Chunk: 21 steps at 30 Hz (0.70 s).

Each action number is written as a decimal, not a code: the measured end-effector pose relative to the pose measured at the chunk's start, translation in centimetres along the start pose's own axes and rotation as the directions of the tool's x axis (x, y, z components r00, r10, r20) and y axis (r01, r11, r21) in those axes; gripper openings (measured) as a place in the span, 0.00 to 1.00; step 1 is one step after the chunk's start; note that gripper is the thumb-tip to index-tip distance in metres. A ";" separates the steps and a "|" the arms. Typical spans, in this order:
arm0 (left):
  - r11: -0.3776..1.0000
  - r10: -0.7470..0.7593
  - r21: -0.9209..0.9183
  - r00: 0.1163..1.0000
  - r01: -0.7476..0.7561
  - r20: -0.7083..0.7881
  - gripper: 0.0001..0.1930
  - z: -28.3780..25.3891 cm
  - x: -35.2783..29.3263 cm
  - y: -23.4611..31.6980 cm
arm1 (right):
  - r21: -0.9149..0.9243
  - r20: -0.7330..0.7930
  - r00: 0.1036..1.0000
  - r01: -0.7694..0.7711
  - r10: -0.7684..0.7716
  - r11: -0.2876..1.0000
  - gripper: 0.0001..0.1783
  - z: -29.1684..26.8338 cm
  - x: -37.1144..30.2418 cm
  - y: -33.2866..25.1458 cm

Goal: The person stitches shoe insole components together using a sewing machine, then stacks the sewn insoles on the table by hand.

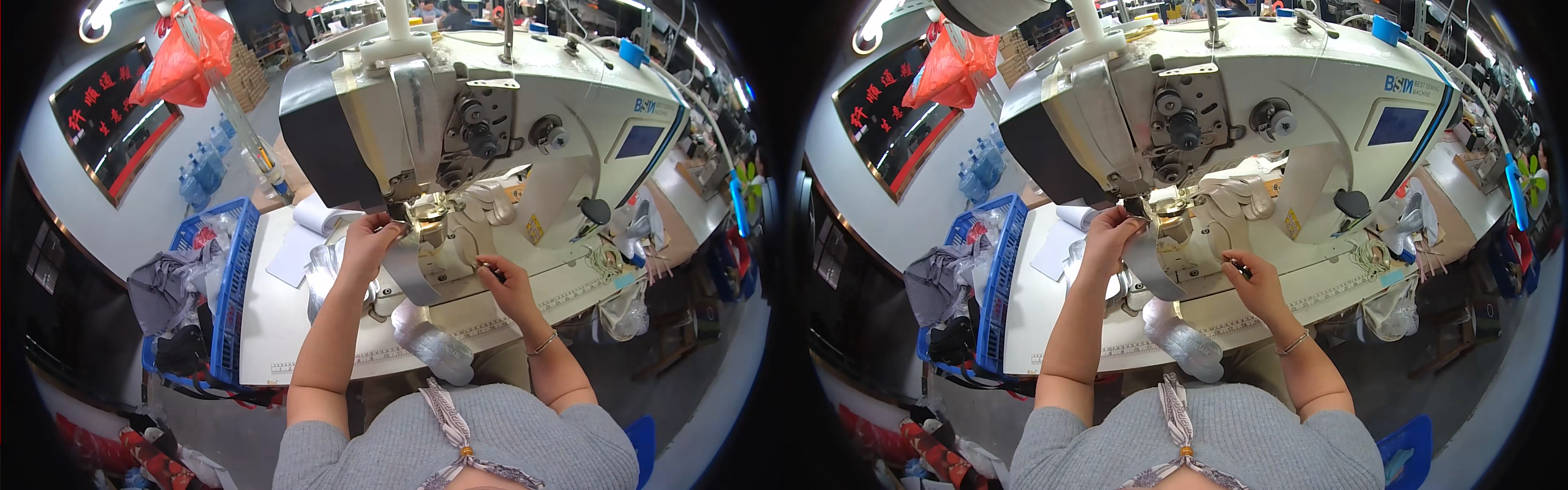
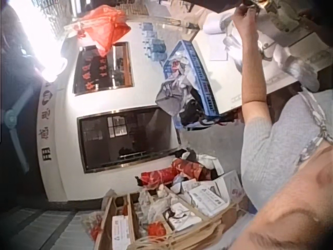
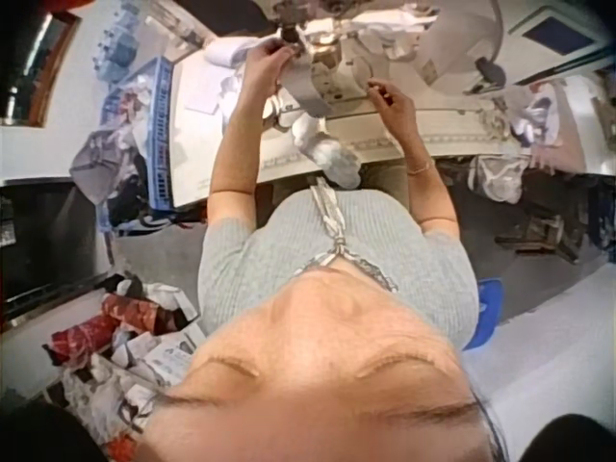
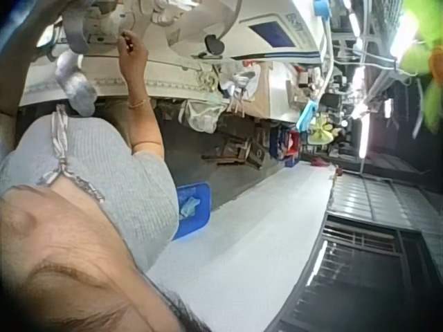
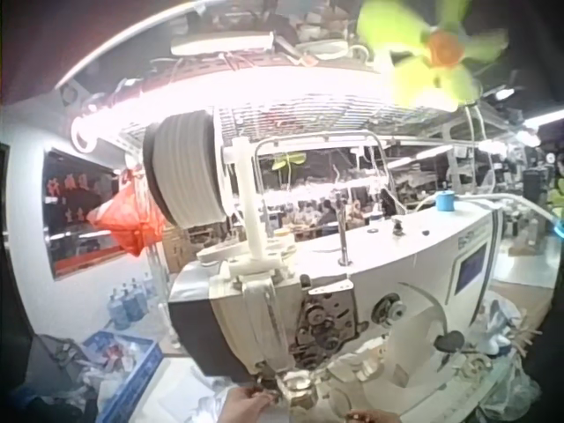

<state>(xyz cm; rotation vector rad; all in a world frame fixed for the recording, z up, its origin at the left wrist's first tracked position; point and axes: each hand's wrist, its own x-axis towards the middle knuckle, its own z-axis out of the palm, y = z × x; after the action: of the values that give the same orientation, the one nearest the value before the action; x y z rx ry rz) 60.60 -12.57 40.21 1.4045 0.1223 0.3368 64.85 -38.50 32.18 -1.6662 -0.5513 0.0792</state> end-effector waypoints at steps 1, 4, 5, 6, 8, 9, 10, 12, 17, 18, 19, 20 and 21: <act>1.000 0.001 -0.001 1.000 -0.001 -0.003 0.07 -0.1 0.1 0.0 | -0.007 -0.018 0.997 0.077 -0.077 0.997 0.13 0.4 0.1 -0.3; 0.999 0.029 -0.017 1.000 -0.029 0.009 0.09 -0.4 0.0 -0.2 | -0.049 -0.023 0.982 0.187 -0.188 0.981 0.14 1.2 0.8 -1.3; 0.998 0.024 -0.049 0.999 -0.026 -0.029 0.12 -0.3 -0.2 -0.3 | -0.083 -0.011 0.975 0.220 -0.222 0.972 0.15 1.4 1.2 -1.8; 0.997 0.019 -0.079 0.998 -0.024 -0.066 0.16 -0.3 -0.6 -0.4 | -0.081 -0.010 0.975 0.222 -0.223 0.972 0.15 1.7 1.8 -2.6; 0.992 0.015 -0.120 0.997 -0.024 -0.072 0.18 0.9 -2.2 -0.4 | -0.280 0.043 0.927 0.370 -0.374 0.886 0.17 2.1 3.3 -4.5; 0.986 0.010 -0.163 0.997 -0.023 -0.079 0.21 1.4 -3.1 -0.6 | -0.285 0.031 0.927 0.365 -0.373 0.886 0.17 2.4 4.1 -5.3; 0.980 0.001 -0.198 0.998 -0.013 -0.061 0.24 1.3 -3.6 -1.6 | -0.313 0.073 0.891 0.448 -0.449 0.838 0.19 3.0 4.9 -6.1; 0.969 0.040 -0.241 0.994 -0.063 -0.100 0.22 1.7 -4.8 -2.5 | -0.337 0.111 0.845 0.527 -0.523 0.780 0.21 3.7 5.7 -6.6; 0.967 0.176 -0.155 0.970 -0.202 -0.167 0.16 3.6 -6.8 -4.3 | -0.227 0.205 0.829 0.558 -0.521 0.798 0.25 3.6 6.3 -6.9; 0.971 0.202 -0.090 0.963 -0.220 -0.179 0.15 4.1 -7.1 -4.4 | -0.229 0.205 0.829 0.558 -0.521 0.798 0.25 3.5 6.4 -7.0; 0.971 0.229 -0.024 0.954 -0.238 -0.191 0.14 4.6 -7.4 -4.6 | -0.220 0.221 0.831 0.553 -0.511 0.804 0.24 3.4 6.5 -7.0; 0.967 0.247 -0.016 0.948 -0.256 -0.202 0.15 5.2 -7.4 -5.2 | -0.212 0.239 0.832 0.548 -0.501 0.809 0.24 3.4 6.6 -7.1; 0.966 0.248 -0.019 0.947 -0.257 -0.206 0.15 5.5 -7.4 -5.3 | -0.213 0.243 0.831 0.549 -0.501 0.808 0.24 3.4 6.7 -7.1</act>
<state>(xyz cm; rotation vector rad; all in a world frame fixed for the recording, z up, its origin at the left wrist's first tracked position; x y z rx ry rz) 56.01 -20.70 35.12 1.3403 0.0996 0.6922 67.33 -32.29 39.98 -1.7214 -1.1941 -0.2752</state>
